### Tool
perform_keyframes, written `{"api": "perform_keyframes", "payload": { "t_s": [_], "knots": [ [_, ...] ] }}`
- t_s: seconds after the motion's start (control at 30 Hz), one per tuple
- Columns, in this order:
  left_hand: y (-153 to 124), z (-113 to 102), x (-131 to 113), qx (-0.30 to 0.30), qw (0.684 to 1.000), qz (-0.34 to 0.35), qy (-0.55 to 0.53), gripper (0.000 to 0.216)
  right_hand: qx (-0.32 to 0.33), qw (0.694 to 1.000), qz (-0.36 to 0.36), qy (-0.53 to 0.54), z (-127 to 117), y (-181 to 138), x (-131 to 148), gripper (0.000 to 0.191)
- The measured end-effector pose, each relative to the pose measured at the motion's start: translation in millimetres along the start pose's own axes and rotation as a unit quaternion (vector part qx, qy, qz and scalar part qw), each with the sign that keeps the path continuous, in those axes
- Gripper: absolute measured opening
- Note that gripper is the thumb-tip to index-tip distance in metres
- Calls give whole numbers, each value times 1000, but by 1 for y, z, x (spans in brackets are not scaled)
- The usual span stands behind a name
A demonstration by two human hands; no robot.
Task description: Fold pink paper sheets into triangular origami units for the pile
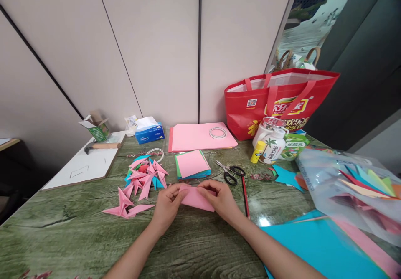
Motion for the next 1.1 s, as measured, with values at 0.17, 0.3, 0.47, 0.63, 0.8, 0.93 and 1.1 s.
{"api": "perform_keyframes", "payload": {
  "t_s": [0.17, 0.3, 0.47, 0.63, 0.8, 0.93, 1.1],
  "knots": [
    [-1, 2, 2, 2, 999, -32, -40, 16, -5, 1000, -3, -27, 0, -1, 3, 15],
    [-5, 11, 10, 42, 985, -97, -137, 21, -19, 1000, -2, -22, -2, -1, 5, 15],
    [-11, 20, 15, 53, 971, -151, -177, 22, -33, 999, 0, -5, -4, 0, 3, 15],
    [-11, 21, 18, 28, 967, -175, -185, 23, -41, 999, 8, 8, -3, 0, 1, 16],
    [-10, 19, 18, 12, 969, -174, -176, 22, -43, 999, 5, 2, -1, -1, 3, 17],
    [-10, 18, 18, 8, 971, -171, -169, 24, -40, 999, -2, 1, -1, -1, 5, 17],
    [-7, 14, 13, 17, 973, -148, -176, 23, -43, 999, -6, -4, -6, 1, 4, 18]
  ]
}}
Point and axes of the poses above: each hand's wrist, its own y-axis towards the middle knuckle, its own z-axis out of the palm, x = y × z, the point moved 5 cm from there along y, towards the middle knuckle, and after that the axes turned 3 degrees about -z, right-handed, at the moved point
